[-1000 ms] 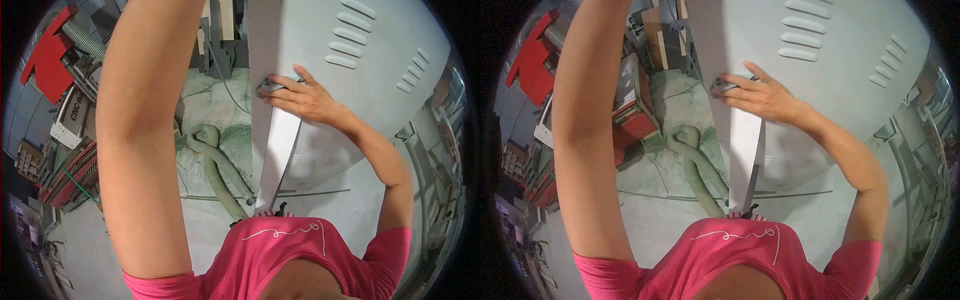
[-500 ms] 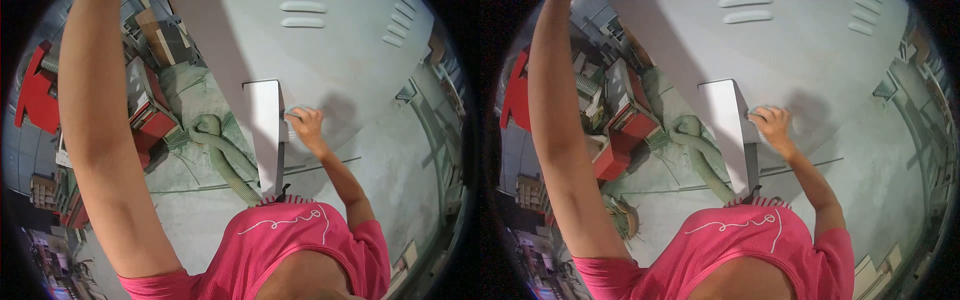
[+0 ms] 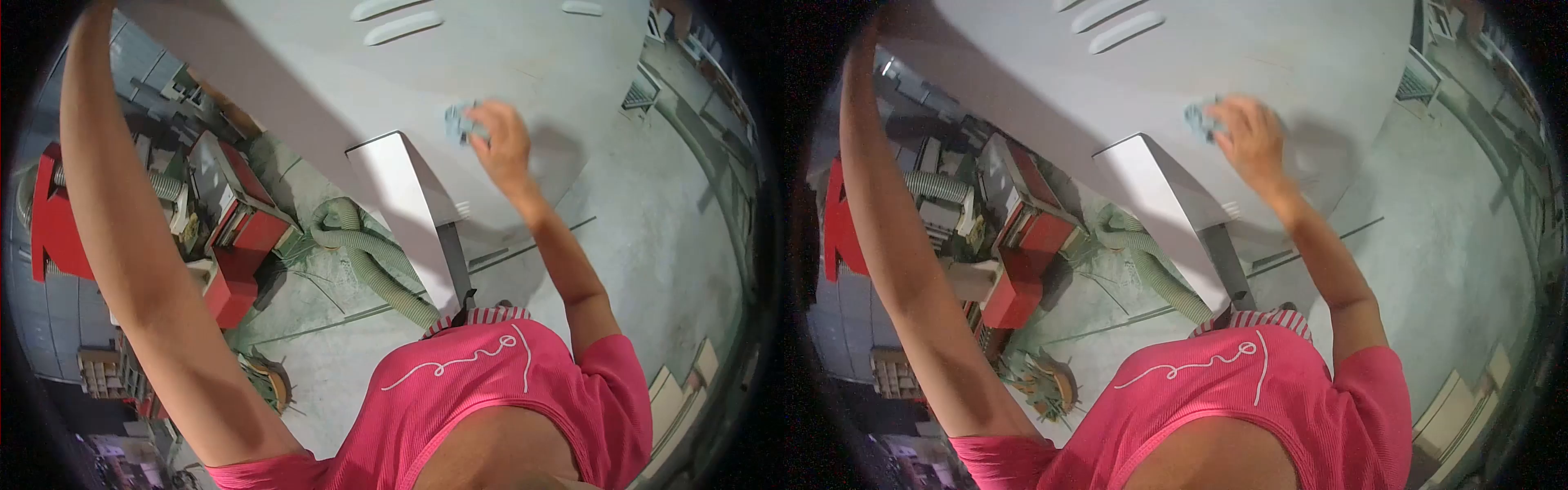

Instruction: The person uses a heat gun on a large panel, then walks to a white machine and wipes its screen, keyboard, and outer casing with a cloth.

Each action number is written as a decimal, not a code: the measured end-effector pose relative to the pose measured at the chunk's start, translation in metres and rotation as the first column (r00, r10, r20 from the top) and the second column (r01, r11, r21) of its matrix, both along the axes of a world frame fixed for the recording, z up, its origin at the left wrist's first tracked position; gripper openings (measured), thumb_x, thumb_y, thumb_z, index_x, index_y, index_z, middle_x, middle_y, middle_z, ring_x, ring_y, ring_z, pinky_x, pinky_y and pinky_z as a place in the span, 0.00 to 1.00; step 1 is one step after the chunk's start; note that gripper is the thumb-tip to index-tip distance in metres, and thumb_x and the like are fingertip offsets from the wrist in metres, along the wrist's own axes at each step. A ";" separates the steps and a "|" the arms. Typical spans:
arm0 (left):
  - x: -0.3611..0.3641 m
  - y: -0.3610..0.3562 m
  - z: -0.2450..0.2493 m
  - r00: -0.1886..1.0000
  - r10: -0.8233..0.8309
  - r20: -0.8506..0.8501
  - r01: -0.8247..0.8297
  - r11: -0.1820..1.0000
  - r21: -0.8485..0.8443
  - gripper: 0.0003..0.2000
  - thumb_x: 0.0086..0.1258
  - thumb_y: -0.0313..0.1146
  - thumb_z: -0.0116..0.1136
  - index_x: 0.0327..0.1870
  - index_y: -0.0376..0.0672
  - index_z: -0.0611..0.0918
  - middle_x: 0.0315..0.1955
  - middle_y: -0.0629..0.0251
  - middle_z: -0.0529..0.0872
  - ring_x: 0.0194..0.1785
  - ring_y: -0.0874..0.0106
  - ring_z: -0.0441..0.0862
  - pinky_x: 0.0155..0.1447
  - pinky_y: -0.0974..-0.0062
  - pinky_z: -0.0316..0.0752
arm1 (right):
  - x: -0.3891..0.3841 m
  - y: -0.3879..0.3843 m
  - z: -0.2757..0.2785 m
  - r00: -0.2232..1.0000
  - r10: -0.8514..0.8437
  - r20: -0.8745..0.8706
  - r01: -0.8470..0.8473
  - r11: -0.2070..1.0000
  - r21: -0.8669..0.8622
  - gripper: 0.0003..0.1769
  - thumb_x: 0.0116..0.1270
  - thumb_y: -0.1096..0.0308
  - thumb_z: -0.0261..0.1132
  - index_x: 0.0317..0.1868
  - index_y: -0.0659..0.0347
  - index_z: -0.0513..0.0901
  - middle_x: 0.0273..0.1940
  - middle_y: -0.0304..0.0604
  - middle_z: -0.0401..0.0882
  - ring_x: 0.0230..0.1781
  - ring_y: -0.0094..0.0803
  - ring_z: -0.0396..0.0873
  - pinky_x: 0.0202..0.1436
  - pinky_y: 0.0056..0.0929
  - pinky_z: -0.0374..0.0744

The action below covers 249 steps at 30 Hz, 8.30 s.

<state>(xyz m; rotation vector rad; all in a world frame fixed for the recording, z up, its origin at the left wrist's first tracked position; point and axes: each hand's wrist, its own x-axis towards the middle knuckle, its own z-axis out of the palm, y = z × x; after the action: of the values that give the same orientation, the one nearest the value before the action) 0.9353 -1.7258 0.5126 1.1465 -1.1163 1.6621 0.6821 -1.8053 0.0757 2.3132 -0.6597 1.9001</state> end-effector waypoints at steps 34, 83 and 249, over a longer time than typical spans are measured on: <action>0.034 0.011 0.037 0.959 0.214 0.184 -0.237 0.965 0.110 0.21 0.65 0.52 0.45 0.48 0.49 0.81 0.45 0.56 0.82 0.50 0.55 0.78 0.52 0.61 0.71 | -0.077 0.001 -0.166 0.952 -0.262 -0.157 0.304 0.753 0.583 0.15 0.43 0.75 0.68 0.34 0.46 0.82 0.41 0.39 0.69 0.47 0.39 0.69 0.51 0.42 0.67; 0.003 0.008 0.005 0.991 0.132 -0.015 -0.130 0.986 0.100 0.23 0.68 0.47 0.40 0.54 0.41 0.76 0.53 0.57 0.77 0.56 0.59 0.73 0.59 0.66 0.66 | -0.162 -0.122 0.039 0.933 -0.169 0.317 0.104 0.972 0.212 0.19 0.48 0.78 0.60 0.43 0.52 0.75 0.41 0.43 0.67 0.43 0.43 0.71 0.42 0.38 0.72; 0.005 0.279 -0.654 0.229 0.570 -0.789 0.498 0.628 0.598 0.14 0.63 0.40 0.54 0.28 0.37 0.80 0.23 0.48 0.80 0.30 0.50 0.78 0.34 0.58 0.72 | 0.109 0.049 0.433 1.000 -0.001 0.000 0.001 0.486 -0.874 0.10 0.54 0.68 0.66 0.36 0.60 0.78 0.43 0.47 0.74 0.47 0.40 0.72 0.49 0.38 0.74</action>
<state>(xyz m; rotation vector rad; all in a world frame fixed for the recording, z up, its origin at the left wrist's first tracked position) 0.9402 -1.4471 -0.1410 2.3389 -0.8104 -0.0775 0.7911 -1.7562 0.5085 1.5840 0.3219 1.6144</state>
